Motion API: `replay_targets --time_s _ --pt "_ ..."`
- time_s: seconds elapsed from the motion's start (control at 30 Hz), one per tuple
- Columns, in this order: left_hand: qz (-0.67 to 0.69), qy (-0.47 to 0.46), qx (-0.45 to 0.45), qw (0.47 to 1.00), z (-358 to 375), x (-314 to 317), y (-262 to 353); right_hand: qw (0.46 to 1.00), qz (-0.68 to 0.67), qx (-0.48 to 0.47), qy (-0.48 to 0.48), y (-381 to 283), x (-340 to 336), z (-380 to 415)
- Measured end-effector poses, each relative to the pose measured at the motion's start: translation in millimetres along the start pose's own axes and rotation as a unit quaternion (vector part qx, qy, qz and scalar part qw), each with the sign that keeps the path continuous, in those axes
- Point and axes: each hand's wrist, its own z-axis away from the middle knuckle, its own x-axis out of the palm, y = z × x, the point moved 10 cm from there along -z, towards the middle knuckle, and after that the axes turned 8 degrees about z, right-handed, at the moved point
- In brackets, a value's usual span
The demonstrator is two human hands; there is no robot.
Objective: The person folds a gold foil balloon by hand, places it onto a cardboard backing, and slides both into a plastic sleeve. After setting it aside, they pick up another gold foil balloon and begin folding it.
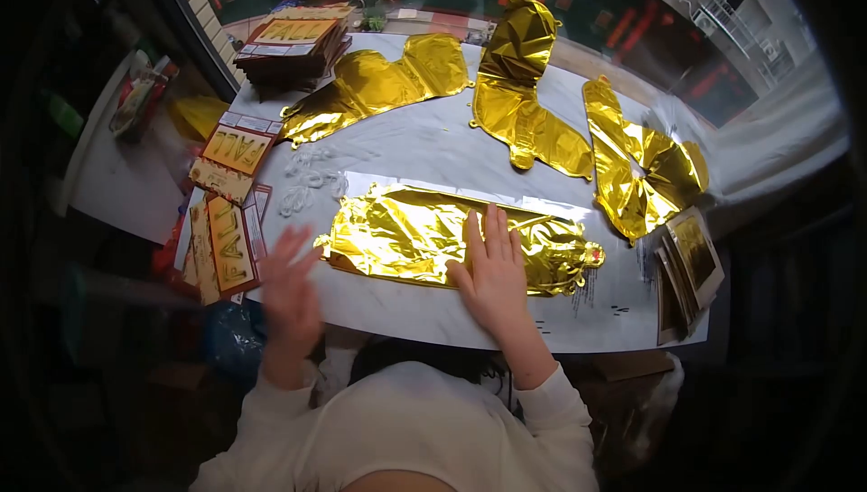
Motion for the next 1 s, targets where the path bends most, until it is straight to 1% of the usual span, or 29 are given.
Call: replay_targets --time_s 0.03,0.07,0.1,0.13,0.2,0.23,0.27,0.3,0.33,0.4,0.43,0.47,0.5,0.53,0.57,0.6,0.63,0.67,0.7,0.73,0.77,0.8,0.83,0.87,0.9,0.93,0.97,1.0 --pt "-0.029 0.000 -0.032 0.999 15 -17 -17 1.000 -0.001 0.006 0.011 1 -3 0" --pt "-0.056 0.005 -0.112 0.992 29 -31 -36 1.000 -0.002 0.012 0.023 1 -6 1" --pt "-0.119 -0.009 -0.145 0.982 46 -37 -59 1.000 -0.003 0.015 0.023 0 -9 2" --pt "-0.119 -0.012 -0.143 0.982 59 -41 -67 0.999 0.018 0.007 0.035 -4 -16 2" --pt "-0.233 -0.038 -0.199 0.951 90 -49 -92 0.998 0.042 0.002 0.047 -8 -26 2" --pt "-0.230 -0.040 -0.194 0.953 105 -51 -102 0.998 0.037 -0.007 0.053 -12 -30 1" --pt "-0.253 -0.032 -0.158 0.954 118 -55 -107 0.998 0.031 -0.013 0.058 -15 -34 1" --pt "-0.274 -0.025 -0.121 0.954 128 -59 -107 0.996 0.027 -0.024 0.084 -22 -45 1" --pt "-0.270 -0.028 -0.115 0.956 136 -63 -111 0.996 0.029 -0.016 0.084 -26 -45 4" --pt "-0.258 0.090 0.007 0.962 147 -87 -88 0.988 -0.093 -0.066 0.108 -44 -50 15" --pt "-0.248 0.132 -0.015 0.960 145 -103 -69 0.976 -0.185 -0.074 0.087 -56 -57 19" --pt "-0.245 0.130 -0.010 0.961 142 -103 -48 0.954 -0.280 -0.098 0.028 -70 -46 25" --pt "-0.261 0.190 -0.002 0.946 143 -114 -24 0.920 -0.372 -0.121 -0.033 -85 -36 32" --pt "-0.276 0.249 0.006 0.928 150 -125 -10 0.873 -0.454 -0.120 -0.134 -103 -25 38" --pt "-0.273 0.247 0.007 0.930 164 -123 -12 0.809 -0.526 -0.118 -0.232 -124 -20 47" --pt "-0.244 0.206 0.066 0.945 181 -109 -8 0.811 -0.526 -0.115 -0.231 -136 -25 53" --pt "-0.214 0.164 0.124 0.955 180 -97 5 0.738 -0.629 -0.086 -0.229 -147 -31 58" --pt "-0.166 0.112 0.192 0.961 175 -78 15 0.652 -0.723 -0.057 -0.222 -151 -35 61" --pt "-0.116 0.058 0.258 0.957 150 -56 39 0.657 -0.715 -0.104 -0.216 -151 -40 60" --pt "-0.075 0.017 0.274 0.959 119 -43 61 0.657 -0.715 -0.102 -0.214 -148 -40 60" --pt "-0.034 -0.023 0.289 0.956 93 -29 81 0.672 -0.723 -0.040 -0.156 -128 -39 55" --pt "-0.030 -0.024 0.292 0.956 78 -13 91 0.681 -0.725 0.023 -0.097 -106 -39 53" --pt "-0.030 -0.001 0.271 0.962 64 0 94 0.699 -0.709 0.052 -0.085 -83 -39 50" --pt "-0.029 0.022 0.248 0.968 53 7 91 0.683 -0.727 0.063 -0.033 -60 -52 42" --pt "-0.026 0.022 0.250 0.968 49 14 87 0.706 -0.700 0.113 -0.011 -27 -54 43" --pt "0.029 0.036 0.121 0.992 36 14 57 0.737 -0.658 0.136 0.067 6 -60 40" --pt "0.082 0.049 -0.012 0.995 30 15 25 0.745 -0.647 0.139 0.092 30 -66 34" --pt "0.083 0.047 -0.013 0.995 24 15 19 0.745 -0.646 0.140 0.091 48 -63 31"
